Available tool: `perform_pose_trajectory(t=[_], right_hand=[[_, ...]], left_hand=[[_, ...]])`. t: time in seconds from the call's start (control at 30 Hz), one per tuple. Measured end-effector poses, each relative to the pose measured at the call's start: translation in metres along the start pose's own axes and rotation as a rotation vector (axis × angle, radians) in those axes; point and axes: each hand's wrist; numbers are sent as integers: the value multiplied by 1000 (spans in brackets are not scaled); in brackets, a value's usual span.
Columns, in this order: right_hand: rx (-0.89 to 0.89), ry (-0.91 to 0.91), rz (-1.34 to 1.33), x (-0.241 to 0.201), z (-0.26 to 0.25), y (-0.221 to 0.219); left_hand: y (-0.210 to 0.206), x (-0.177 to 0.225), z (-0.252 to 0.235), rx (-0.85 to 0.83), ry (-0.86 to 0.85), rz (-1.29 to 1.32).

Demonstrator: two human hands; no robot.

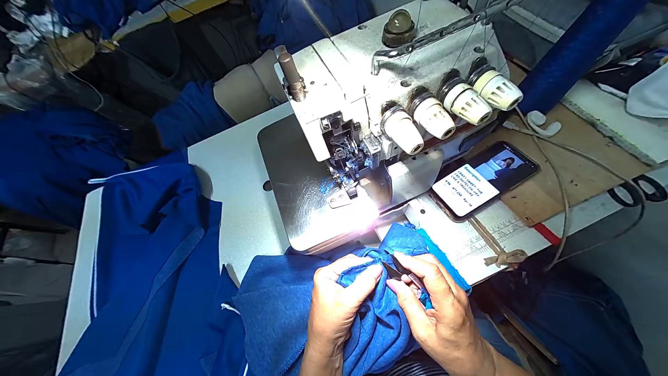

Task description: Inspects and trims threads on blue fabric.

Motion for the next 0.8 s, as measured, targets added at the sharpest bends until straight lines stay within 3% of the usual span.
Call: perform_pose_trajectory(t=[0.2,0.4,0.47,0.6,0.63,0.8], right_hand=[[69,102,3,10,3,-3],[6,241,122,11,-5,5],[0,166,27,11,-6,4],[-78,-419,-456,-2,-13,7],[-92,-485,-495,-4,-14,8],[-73,-198,-224,5,-9,6]], left_hand=[[0,2,0,0,31,18],[2,1,-1,-5,57,55],[2,2,-1,-10,58,50],[2,2,-1,-21,46,56],[2,1,-1,-15,43,55],[1,1,0,11,30,31]])
Point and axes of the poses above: each hand's wrist, its own z-axis away from the middle knuckle, its own y-axis out of the back of the hand, x = y × z, and after that the axes turned 8 degrees about x, right-handed
